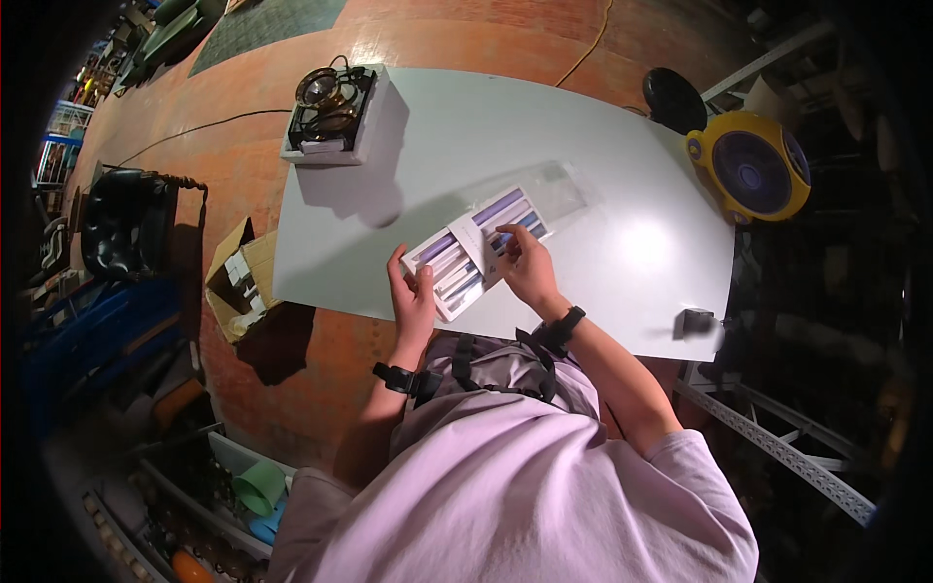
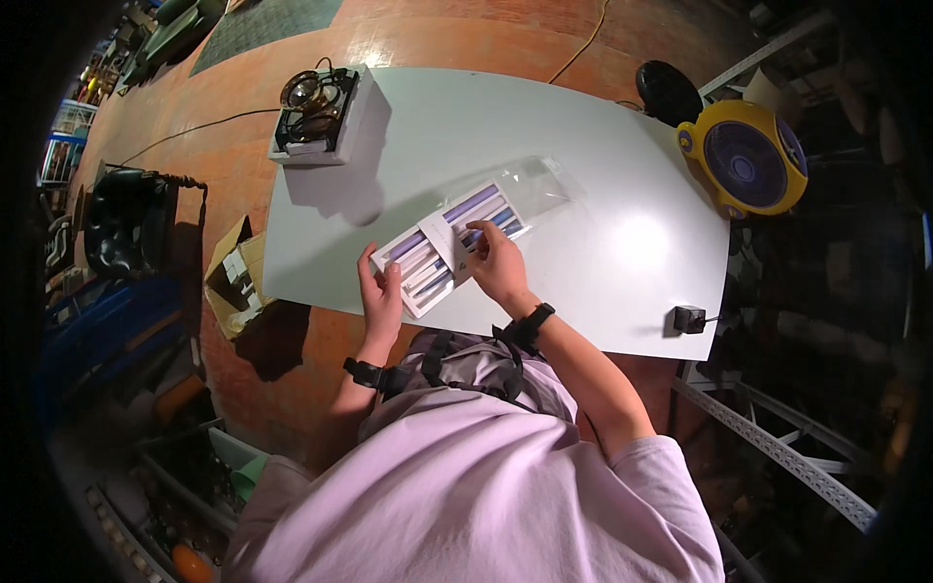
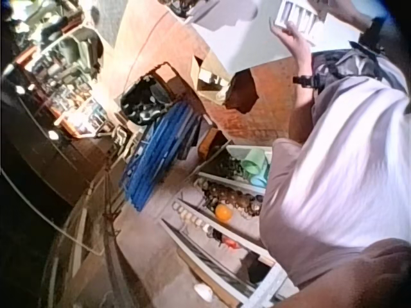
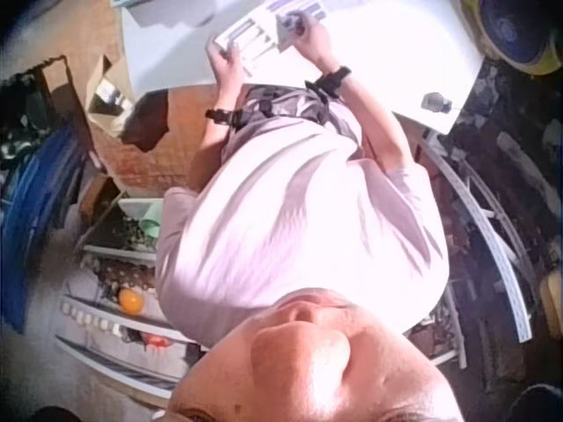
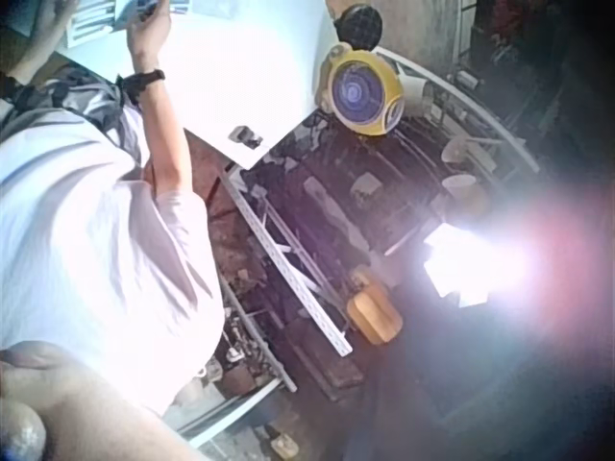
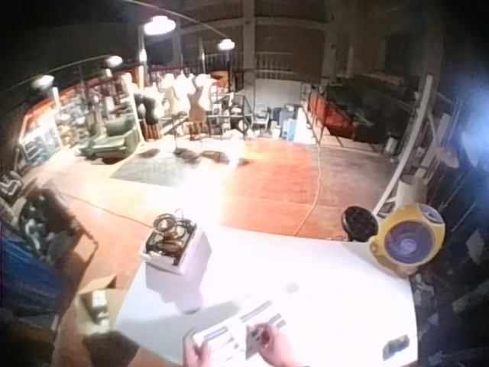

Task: Packing a white box with cylindrical objects and then inspecting items in a cardboard shipping carton

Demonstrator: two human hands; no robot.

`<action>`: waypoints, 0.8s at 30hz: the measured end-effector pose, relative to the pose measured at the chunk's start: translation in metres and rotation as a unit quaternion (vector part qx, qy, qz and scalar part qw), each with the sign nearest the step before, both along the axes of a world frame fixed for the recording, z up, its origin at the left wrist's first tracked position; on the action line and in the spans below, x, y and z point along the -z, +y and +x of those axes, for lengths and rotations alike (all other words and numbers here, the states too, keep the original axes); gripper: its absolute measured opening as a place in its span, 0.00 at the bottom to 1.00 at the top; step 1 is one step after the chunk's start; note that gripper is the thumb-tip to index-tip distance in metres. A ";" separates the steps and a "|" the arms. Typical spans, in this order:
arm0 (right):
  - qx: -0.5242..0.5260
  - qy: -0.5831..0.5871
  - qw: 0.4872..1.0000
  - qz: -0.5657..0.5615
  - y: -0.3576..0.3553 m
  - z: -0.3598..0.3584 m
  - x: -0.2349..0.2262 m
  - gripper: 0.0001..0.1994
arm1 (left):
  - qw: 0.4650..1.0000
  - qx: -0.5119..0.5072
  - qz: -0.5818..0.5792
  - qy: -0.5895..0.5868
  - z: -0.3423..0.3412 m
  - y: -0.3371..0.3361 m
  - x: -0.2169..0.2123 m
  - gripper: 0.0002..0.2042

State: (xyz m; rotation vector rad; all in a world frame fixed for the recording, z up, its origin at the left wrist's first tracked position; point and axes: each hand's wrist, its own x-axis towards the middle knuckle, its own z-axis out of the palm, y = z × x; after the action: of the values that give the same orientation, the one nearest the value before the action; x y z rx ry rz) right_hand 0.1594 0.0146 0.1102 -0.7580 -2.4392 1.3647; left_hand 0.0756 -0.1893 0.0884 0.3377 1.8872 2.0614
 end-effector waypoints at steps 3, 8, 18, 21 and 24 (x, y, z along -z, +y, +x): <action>-0.028 0.020 0.999 0.014 -0.009 0.004 -0.002 0.20 | 1.000 0.010 -0.001 -0.018 0.000 0.001 -0.002 0.26; -0.002 0.003 1.000 0.014 -0.014 0.008 0.000 0.21 | 1.000 0.010 -0.007 0.000 0.000 0.003 -0.001 0.25; -0.095 0.032 0.995 0.026 -0.019 0.013 -0.009 0.22 | 0.999 -0.009 -0.033 0.022 0.000 0.013 -0.007 0.29; -0.097 0.016 0.995 -0.010 -0.020 0.012 -0.015 0.21 | 0.997 -0.012 -0.073 0.029 -0.004 0.019 -0.017 0.30; -0.111 0.004 0.994 -0.002 -0.022 0.010 -0.018 0.19 | 0.992 -0.008 -0.114 0.045 -0.008 0.024 -0.028 0.29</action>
State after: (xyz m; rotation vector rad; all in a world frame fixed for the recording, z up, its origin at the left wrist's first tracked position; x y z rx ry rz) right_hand 0.1691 -0.0073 0.1283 -0.4927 -2.5776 1.4444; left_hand 0.0680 -0.1652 0.1166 0.3648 2.1589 1.8432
